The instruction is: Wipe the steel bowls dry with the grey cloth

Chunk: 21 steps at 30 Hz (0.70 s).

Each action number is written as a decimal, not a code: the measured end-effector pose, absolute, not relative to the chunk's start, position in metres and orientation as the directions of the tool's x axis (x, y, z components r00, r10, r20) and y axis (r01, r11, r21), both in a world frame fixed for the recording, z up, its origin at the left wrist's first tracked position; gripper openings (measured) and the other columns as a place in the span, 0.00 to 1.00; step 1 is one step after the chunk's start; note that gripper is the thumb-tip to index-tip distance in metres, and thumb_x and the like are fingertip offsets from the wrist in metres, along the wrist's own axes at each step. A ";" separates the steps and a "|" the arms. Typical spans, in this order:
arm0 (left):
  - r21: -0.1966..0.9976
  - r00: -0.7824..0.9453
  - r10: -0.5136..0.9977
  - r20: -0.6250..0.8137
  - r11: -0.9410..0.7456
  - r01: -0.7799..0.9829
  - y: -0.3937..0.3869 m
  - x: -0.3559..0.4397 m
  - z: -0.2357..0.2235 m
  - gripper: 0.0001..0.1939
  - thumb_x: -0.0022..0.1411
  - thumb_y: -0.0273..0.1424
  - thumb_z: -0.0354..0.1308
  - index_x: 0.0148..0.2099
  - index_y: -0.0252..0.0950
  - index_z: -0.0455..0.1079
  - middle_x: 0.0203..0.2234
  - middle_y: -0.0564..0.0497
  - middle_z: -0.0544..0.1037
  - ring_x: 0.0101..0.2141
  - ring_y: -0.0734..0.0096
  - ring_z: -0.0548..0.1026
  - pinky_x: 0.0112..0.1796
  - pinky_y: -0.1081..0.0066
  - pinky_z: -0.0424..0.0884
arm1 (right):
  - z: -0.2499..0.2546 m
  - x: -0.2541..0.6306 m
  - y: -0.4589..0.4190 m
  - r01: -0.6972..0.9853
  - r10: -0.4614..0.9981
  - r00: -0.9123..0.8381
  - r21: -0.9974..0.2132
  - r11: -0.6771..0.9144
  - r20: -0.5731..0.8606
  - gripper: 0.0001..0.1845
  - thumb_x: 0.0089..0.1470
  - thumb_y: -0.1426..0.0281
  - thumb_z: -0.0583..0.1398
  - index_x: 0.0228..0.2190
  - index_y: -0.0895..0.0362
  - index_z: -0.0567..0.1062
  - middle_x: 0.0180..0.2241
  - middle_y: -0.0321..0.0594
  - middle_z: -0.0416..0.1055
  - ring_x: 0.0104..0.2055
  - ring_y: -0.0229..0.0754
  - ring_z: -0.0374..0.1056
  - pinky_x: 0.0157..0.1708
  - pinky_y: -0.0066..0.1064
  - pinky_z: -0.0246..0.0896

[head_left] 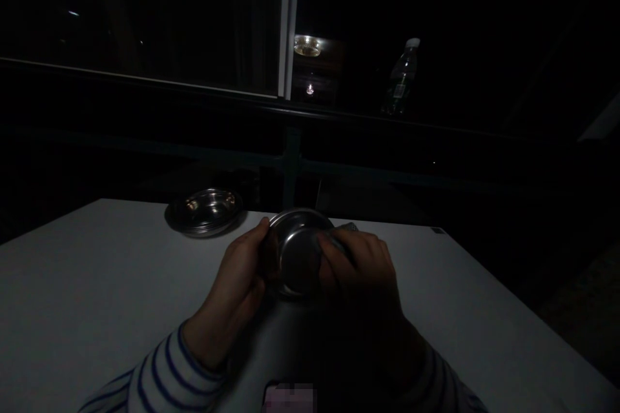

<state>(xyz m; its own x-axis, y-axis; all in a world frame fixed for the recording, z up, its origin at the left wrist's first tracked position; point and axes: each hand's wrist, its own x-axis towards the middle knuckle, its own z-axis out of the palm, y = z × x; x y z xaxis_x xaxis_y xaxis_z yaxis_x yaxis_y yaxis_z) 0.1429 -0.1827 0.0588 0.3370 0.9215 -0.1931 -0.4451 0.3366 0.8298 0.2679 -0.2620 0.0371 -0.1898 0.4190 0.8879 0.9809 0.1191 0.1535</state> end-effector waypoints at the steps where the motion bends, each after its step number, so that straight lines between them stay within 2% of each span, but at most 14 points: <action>1: 0.827 0.343 0.918 -0.200 0.346 -0.442 -0.182 0.142 0.059 0.05 0.53 0.30 0.55 0.29 0.33 0.69 0.20 0.53 0.75 0.19 0.74 0.71 0.21 0.75 0.66 | 0.036 0.268 -0.262 0.974 0.416 -0.217 0.165 0.158 0.883 0.13 0.52 0.71 0.52 0.37 0.63 0.72 0.36 0.45 0.70 0.36 0.44 0.61 0.34 0.36 0.54; 4: 0.814 0.358 0.912 -0.199 0.358 -0.457 -0.179 0.140 0.059 0.04 0.53 0.30 0.55 0.29 0.34 0.68 0.18 0.54 0.74 0.18 0.75 0.70 0.21 0.76 0.65 | 0.033 0.265 -0.261 0.957 0.407 -0.267 0.190 0.220 0.874 0.12 0.51 0.72 0.53 0.37 0.62 0.72 0.36 0.43 0.70 0.36 0.43 0.61 0.34 0.35 0.54; 9: 0.818 0.379 0.908 -0.181 0.353 -0.454 -0.178 0.139 0.058 0.04 0.52 0.29 0.56 0.28 0.34 0.69 0.20 0.53 0.75 0.20 0.73 0.71 0.22 0.75 0.68 | 0.033 0.262 -0.263 0.978 0.412 -0.198 0.149 0.146 0.890 0.12 0.52 0.72 0.52 0.36 0.62 0.72 0.35 0.45 0.70 0.36 0.43 0.60 0.34 0.36 0.54; 13: 0.816 0.366 0.910 -0.193 0.356 -0.455 -0.179 0.140 0.060 0.04 0.52 0.28 0.56 0.27 0.34 0.69 0.19 0.53 0.75 0.19 0.73 0.71 0.20 0.76 0.66 | 0.035 0.263 -0.264 0.954 0.417 -0.264 0.172 0.244 0.870 0.13 0.53 0.71 0.51 0.38 0.61 0.70 0.37 0.43 0.69 0.37 0.42 0.60 0.34 0.35 0.54; 18: 0.834 0.369 0.911 -0.186 0.345 -0.430 -0.181 0.141 0.061 0.05 0.53 0.29 0.55 0.27 0.33 0.69 0.19 0.52 0.75 0.20 0.72 0.71 0.23 0.73 0.68 | 0.036 0.269 -0.261 0.987 0.428 -0.149 0.110 0.115 0.892 0.13 0.53 0.71 0.51 0.37 0.63 0.71 0.37 0.47 0.67 0.37 0.43 0.59 0.34 0.35 0.56; 21: 0.838 0.373 0.903 -0.212 0.365 -0.407 -0.183 0.142 0.059 0.07 0.52 0.30 0.55 0.25 0.33 0.69 0.18 0.52 0.74 0.19 0.73 0.70 0.22 0.74 0.67 | 0.030 0.256 -0.261 0.968 0.440 -0.231 0.157 0.197 0.868 0.13 0.52 0.72 0.51 0.38 0.62 0.70 0.36 0.45 0.67 0.37 0.42 0.59 0.33 0.34 0.56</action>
<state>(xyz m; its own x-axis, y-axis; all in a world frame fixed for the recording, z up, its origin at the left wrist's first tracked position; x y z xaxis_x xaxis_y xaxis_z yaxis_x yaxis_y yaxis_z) 0.1422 -0.1830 0.0591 0.3730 0.9033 -0.2121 -0.4066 0.3646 0.8377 0.2561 -0.2613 0.0304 -0.2305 0.4397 0.8681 0.9678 0.1965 0.1575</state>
